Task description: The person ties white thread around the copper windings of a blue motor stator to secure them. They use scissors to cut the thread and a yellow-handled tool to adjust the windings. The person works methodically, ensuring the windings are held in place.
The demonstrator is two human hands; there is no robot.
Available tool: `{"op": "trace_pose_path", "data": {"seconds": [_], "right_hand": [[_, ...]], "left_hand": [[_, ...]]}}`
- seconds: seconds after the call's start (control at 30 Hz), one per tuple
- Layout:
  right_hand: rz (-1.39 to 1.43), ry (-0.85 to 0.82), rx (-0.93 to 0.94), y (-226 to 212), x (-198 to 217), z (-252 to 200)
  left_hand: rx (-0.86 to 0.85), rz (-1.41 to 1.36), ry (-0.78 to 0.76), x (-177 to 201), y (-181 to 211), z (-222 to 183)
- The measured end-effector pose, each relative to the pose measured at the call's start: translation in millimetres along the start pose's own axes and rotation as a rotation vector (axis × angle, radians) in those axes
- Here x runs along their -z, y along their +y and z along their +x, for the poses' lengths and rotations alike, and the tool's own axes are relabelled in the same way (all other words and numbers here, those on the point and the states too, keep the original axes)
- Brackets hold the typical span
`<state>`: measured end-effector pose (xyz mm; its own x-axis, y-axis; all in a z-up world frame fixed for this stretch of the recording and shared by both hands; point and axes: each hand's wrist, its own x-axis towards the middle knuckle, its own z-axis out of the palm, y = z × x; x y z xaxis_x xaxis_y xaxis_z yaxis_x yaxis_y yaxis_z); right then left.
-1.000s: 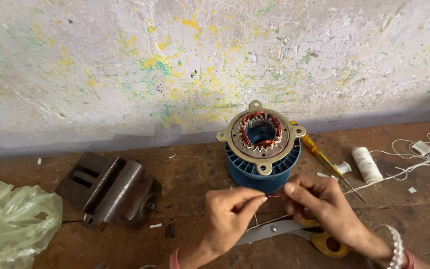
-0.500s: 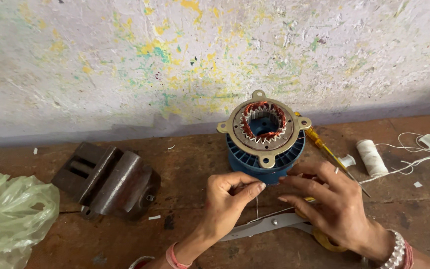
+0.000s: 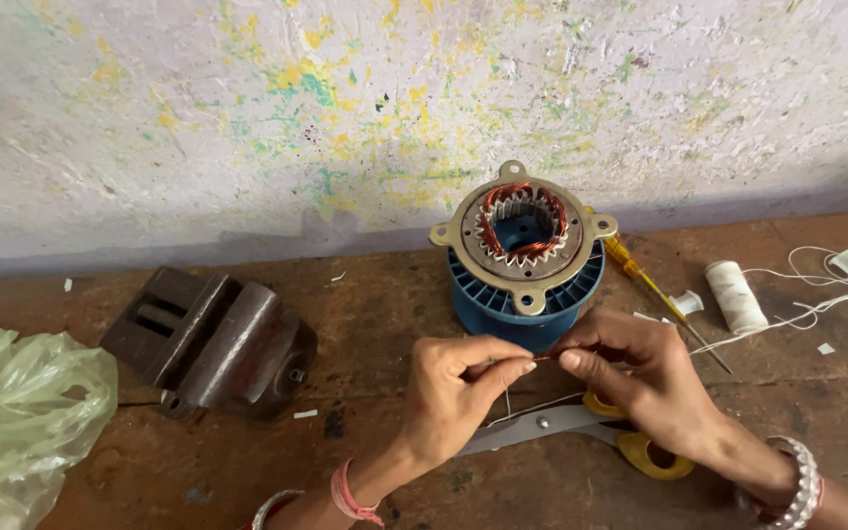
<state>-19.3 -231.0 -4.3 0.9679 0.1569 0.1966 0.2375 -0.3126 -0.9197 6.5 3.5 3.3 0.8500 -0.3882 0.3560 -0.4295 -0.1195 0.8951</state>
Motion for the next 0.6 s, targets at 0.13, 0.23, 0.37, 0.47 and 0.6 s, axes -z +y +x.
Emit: {"op": "trace_pose_path", "data": {"seconds": [0.13,0.23,0.37,0.47,0.6], "right_hand": [[0.049,0.069,-0.197,13,2,0],[0.139,0.121,-0.165,15,8,3],[0.260,0.157,-0.234,15,16,11],[0.285,0.174,-0.186,17,20,13],[0.311,0.227,-0.126,21,22,10]], "left_hand": [[0.177,-0.295,-0.110,7,-9,11],[0.277,-0.390,-0.124,15,-13,18],[0.388,-0.429,-0.133,17,-13,19],[0.389,-0.400,-0.142,18,-13,18],[0.365,-0.403,-0.130,17,-15,16]]}}
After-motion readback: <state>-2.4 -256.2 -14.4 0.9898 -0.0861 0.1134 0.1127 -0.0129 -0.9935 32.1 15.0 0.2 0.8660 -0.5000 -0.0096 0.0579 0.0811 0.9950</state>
